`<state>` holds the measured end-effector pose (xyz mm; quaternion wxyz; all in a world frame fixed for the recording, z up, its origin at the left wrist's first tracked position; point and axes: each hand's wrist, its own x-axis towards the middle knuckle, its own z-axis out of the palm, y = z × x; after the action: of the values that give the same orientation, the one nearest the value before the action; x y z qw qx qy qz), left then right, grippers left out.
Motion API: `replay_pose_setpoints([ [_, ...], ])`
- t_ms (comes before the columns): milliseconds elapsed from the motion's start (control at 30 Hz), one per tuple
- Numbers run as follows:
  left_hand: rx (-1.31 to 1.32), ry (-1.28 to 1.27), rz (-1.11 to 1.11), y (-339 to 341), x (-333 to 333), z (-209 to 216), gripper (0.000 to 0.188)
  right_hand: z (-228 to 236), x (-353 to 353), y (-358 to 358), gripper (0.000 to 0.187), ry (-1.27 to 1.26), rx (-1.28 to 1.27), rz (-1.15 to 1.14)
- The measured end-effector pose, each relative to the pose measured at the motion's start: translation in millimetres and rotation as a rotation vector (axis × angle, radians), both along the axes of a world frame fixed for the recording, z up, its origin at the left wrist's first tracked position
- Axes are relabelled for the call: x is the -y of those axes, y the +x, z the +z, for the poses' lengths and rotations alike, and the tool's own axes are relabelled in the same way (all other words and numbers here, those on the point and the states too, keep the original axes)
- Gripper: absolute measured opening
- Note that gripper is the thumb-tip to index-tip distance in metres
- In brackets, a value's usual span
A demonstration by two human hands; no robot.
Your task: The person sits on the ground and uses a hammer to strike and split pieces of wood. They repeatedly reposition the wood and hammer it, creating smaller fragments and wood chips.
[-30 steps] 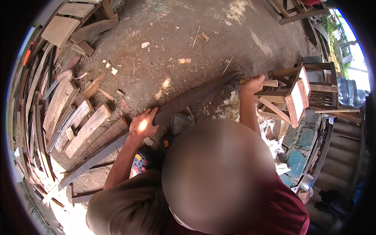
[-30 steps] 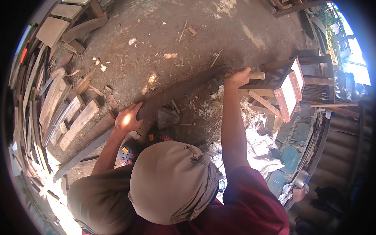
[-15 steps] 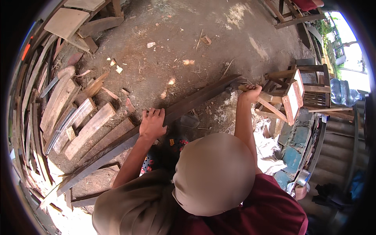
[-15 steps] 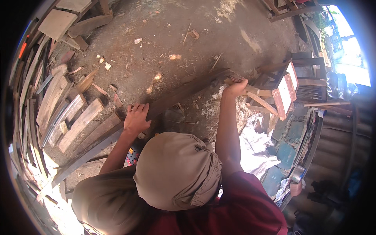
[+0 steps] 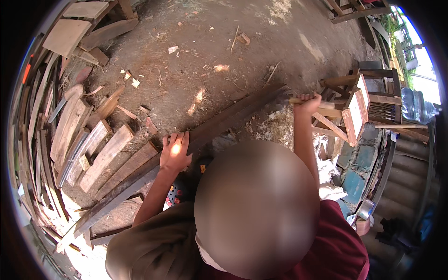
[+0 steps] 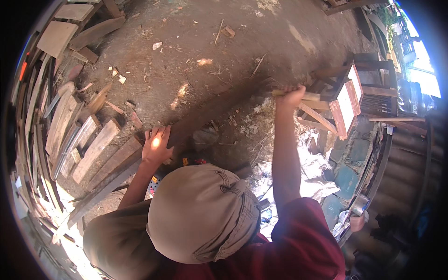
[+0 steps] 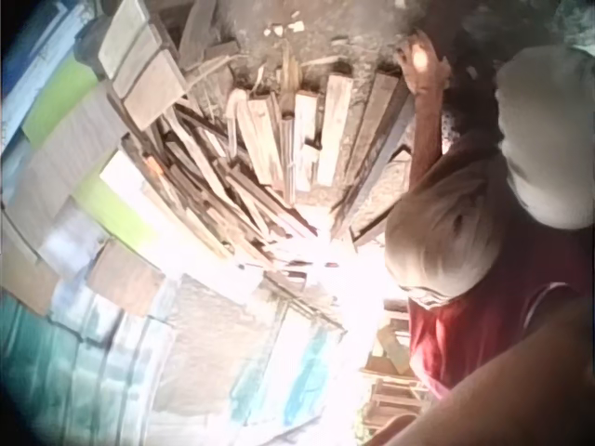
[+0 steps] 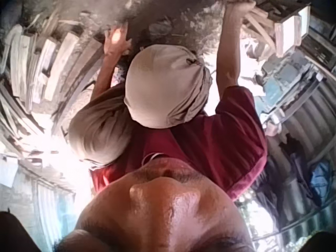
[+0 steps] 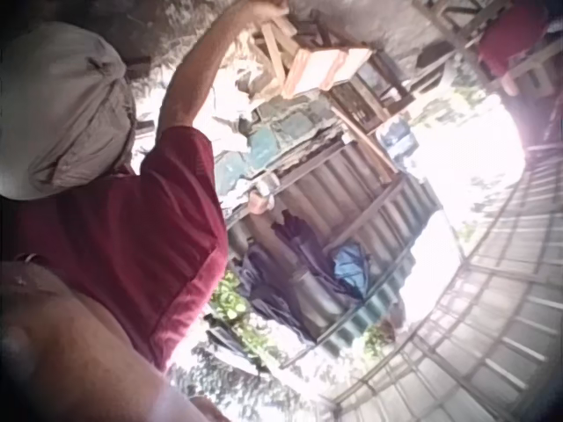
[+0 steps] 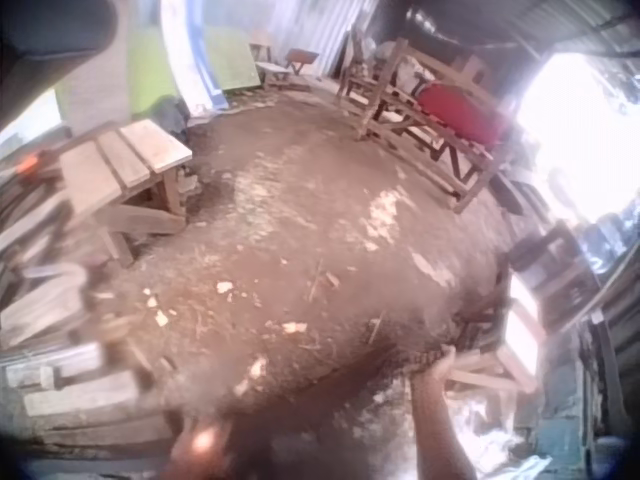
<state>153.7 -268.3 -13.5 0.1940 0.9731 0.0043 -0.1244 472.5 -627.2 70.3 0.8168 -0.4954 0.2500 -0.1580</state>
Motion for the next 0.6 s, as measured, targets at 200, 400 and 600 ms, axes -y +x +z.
replay_pose_setpoints([
  [200,-0.040,0.015,-0.011,-3,-3,14,0.079,-19,-15,-46,0.020,0.038,0.184,-0.010],
  [400,-0.041,0.015,0.000,1,-2,13,0.080,11,2,2,0.025,0.025,-0.004,-0.076],
  [600,-0.015,0.044,0.021,0,-7,8,0.082,-8,-87,-125,0.031,0.180,-0.093,0.047],
])
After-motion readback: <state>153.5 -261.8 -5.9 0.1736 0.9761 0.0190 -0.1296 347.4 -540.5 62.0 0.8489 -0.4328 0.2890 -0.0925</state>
